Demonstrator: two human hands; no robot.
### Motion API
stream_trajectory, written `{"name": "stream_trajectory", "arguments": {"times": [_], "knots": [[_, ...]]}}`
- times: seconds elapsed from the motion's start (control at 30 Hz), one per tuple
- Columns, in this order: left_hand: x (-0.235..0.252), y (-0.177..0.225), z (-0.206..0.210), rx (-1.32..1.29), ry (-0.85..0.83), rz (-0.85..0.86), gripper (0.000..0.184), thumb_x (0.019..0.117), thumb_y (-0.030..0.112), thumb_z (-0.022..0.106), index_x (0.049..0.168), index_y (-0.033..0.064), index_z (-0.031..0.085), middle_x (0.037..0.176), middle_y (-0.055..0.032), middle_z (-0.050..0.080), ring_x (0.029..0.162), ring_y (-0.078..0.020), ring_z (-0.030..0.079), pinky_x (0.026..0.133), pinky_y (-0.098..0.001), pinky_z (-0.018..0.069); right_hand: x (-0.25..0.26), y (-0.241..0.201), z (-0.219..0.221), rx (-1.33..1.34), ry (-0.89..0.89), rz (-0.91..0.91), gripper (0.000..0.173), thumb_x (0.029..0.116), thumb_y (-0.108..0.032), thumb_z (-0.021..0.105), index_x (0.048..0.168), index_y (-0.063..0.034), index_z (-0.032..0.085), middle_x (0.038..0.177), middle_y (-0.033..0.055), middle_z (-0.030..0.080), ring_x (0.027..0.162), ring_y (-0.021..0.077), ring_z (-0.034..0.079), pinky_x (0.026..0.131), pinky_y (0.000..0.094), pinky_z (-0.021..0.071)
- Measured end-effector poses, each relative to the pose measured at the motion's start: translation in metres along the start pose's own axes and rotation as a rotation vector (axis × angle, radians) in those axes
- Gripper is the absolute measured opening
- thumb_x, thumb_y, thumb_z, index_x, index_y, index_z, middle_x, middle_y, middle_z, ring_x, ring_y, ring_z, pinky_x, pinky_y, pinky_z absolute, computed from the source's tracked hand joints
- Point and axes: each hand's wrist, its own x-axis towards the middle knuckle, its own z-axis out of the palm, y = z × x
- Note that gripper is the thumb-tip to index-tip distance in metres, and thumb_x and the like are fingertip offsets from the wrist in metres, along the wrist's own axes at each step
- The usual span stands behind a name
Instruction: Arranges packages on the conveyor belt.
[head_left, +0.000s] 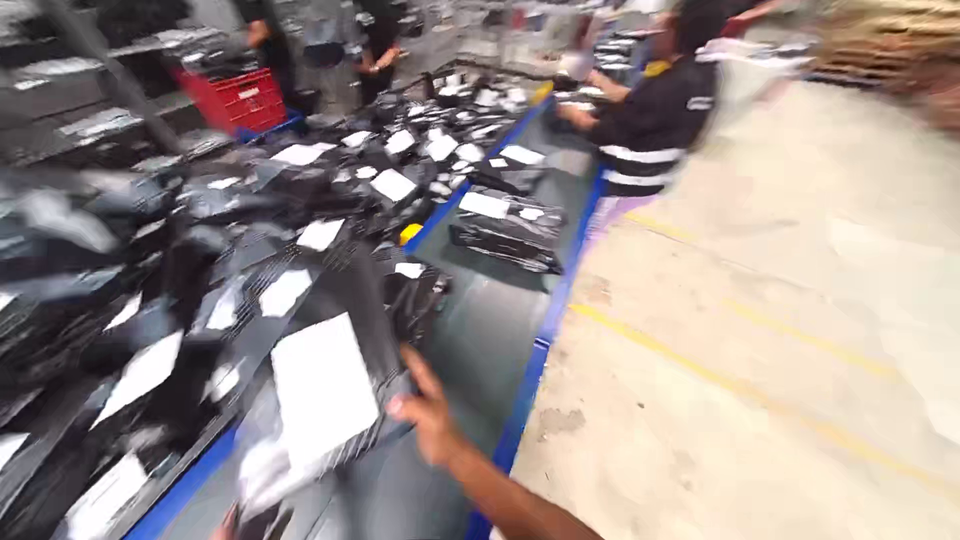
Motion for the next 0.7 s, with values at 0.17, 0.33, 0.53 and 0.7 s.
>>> {"name": "stream_trajectory", "arguments": {"times": [0.17, 0.33, 0.53, 0.7], "knots": [[0.053, -0.025, -0.003, 0.211, 0.287, -0.178, 0.082, 0.0951, 0.053, 0.064, 0.155, 0.0046, 0.036, 0.152, -0.0178, 0.047, 0.134, -0.0296, 0.054, 0.106, -0.051, 0.0506, 0.164, -0.022, 0.011, -0.241, -0.028, -0.494, 0.095, 0.0895, -0.036, 0.07, 0.159, 0.0062, 0.019, 0.164, 0.0221, 0.029, 0.149, 0.0255, 0.036, 0.122, 0.0428, 0.035], [0.047, -0.066, -0.015, 0.286, 0.386, -0.307, 0.103, 0.0838, 0.059, 0.075, 0.158, 0.0059, 0.029, 0.158, -0.0214, 0.039, 0.137, -0.0324, 0.051, 0.106, -0.0507, 0.0511, 0.33, -0.034, 0.087, -0.218, -0.002, -0.827, 0.091, 0.0965, -0.031, 0.063, 0.162, 0.0021, 0.008, 0.168, 0.0186, 0.02, 0.154, 0.0271, 0.027, 0.124, 0.0476, 0.0311], [0.03, -0.08, -0.034, 0.296, 0.53, -0.312, 0.104, 0.0839, 0.054, 0.078, 0.159, 0.0033, 0.026, 0.155, -0.0241, 0.041, 0.136, -0.0326, 0.053, 0.105, -0.0489, 0.052, 0.487, 0.032, 0.242, -0.156, -0.13, -0.687, 0.088, 0.0955, -0.028, 0.065, 0.158, 0.0103, 0.016, 0.164, 0.0258, 0.026, 0.152, 0.0261, 0.031, 0.125, 0.04, 0.0307], [0.024, -0.079, -0.046, 0.28, 0.617, -0.28, 0.098, 0.0874, 0.047, 0.077, 0.158, 0.0008, 0.026, 0.146, -0.0235, 0.052, 0.131, -0.0283, 0.057, 0.108, -0.0461, 0.0502, 0.505, 0.154, 0.309, -0.764, -0.384, 0.065, 0.088, 0.0948, -0.064, 0.055, 0.165, -0.0196, 0.024, 0.158, 0.0185, 0.044, 0.137, 0.0356, 0.051, 0.102, 0.0647, 0.0482]]}}
